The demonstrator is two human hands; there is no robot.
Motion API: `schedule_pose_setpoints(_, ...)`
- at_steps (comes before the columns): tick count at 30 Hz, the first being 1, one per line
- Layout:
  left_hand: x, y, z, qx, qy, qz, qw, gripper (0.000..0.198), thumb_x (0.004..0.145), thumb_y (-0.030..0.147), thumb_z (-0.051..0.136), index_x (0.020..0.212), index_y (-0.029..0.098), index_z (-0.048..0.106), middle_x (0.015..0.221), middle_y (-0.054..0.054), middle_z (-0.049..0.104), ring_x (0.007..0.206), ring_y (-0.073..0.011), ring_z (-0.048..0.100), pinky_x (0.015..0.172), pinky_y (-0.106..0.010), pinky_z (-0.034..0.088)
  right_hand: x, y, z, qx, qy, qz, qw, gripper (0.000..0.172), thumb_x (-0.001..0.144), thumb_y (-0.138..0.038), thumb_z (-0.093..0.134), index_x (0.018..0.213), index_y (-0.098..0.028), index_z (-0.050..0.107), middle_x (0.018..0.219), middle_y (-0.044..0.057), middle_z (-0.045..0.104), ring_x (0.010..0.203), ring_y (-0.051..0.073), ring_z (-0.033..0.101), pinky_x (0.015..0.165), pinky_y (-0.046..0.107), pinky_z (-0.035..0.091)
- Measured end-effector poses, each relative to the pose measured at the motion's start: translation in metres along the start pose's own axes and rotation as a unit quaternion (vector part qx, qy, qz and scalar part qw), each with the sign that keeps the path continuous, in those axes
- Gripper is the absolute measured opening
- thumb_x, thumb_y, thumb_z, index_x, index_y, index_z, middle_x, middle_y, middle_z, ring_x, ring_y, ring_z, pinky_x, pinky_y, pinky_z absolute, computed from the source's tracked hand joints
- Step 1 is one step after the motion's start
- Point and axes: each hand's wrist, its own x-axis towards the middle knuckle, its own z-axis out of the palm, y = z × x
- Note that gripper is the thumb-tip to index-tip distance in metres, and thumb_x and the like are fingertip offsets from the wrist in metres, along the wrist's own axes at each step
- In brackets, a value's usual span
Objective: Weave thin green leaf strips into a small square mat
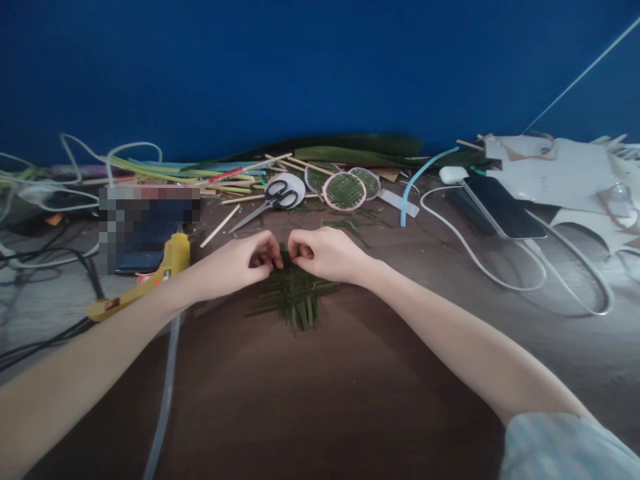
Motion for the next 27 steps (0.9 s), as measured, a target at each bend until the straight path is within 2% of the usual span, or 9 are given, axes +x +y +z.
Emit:
schedule_pose_setpoints(9,0.0005,0.0002,0.0006,0.024,0.0,-0.005,1.0,0.008,0.071,0.02,0.051,0.079,0.02,0.05,0.076,0.002,0.061,0.069,-0.0134,0.057,0.062,-0.025,0.041,-0.0002,0.0048,-0.0007,-0.04,-0.016,-0.028,0.999,0.003,0.072,-0.02,0.057,0.075,-0.019,0.055,0.058,-0.005,0.051,0.054,0.008,0.045,0.055,0.02,0.029)
schedule_pose_setpoints(13,0.0011,-0.0002,0.0025,0.036,-0.003,-0.013,0.999,0.018,0.069,0.029,0.061,0.08,0.02,0.049,0.072,0.003,0.059,0.066,-0.0134,0.056,0.059,-0.025,0.04,-0.0004,0.0045,-0.0024,-0.034,-0.015,-0.023,0.999,0.005,0.073,-0.021,0.059,0.075,-0.019,0.055,0.059,-0.005,0.053,0.055,0.008,0.046,0.056,0.02,0.03)
schedule_pose_setpoints(22,0.0005,-0.002,0.0054,0.076,0.002,0.0,0.997,0.016,0.07,0.025,0.061,0.08,0.021,0.049,0.073,0.003,0.058,0.067,-0.0133,0.055,0.06,-0.025,0.038,0.001,0.0034,-0.0011,-0.029,-0.028,0.004,0.999,0.006,0.072,-0.022,0.06,0.073,-0.019,0.055,0.058,-0.005,0.052,0.053,0.007,0.045,0.054,0.021,0.028)
schedule_pose_setpoints(27,-0.0011,0.0027,0.0061,0.125,0.012,0.032,0.992,0.013,0.072,0.023,0.059,0.08,0.02,0.05,0.076,0.002,0.057,0.069,-0.0147,0.054,0.061,-0.027,0.037,0.0015,0.0011,-0.0016,-0.018,-0.031,0.019,0.999,0.006,0.071,-0.02,0.06,0.072,-0.019,0.055,0.059,-0.005,0.052,0.054,0.007,0.044,0.054,0.021,0.028)
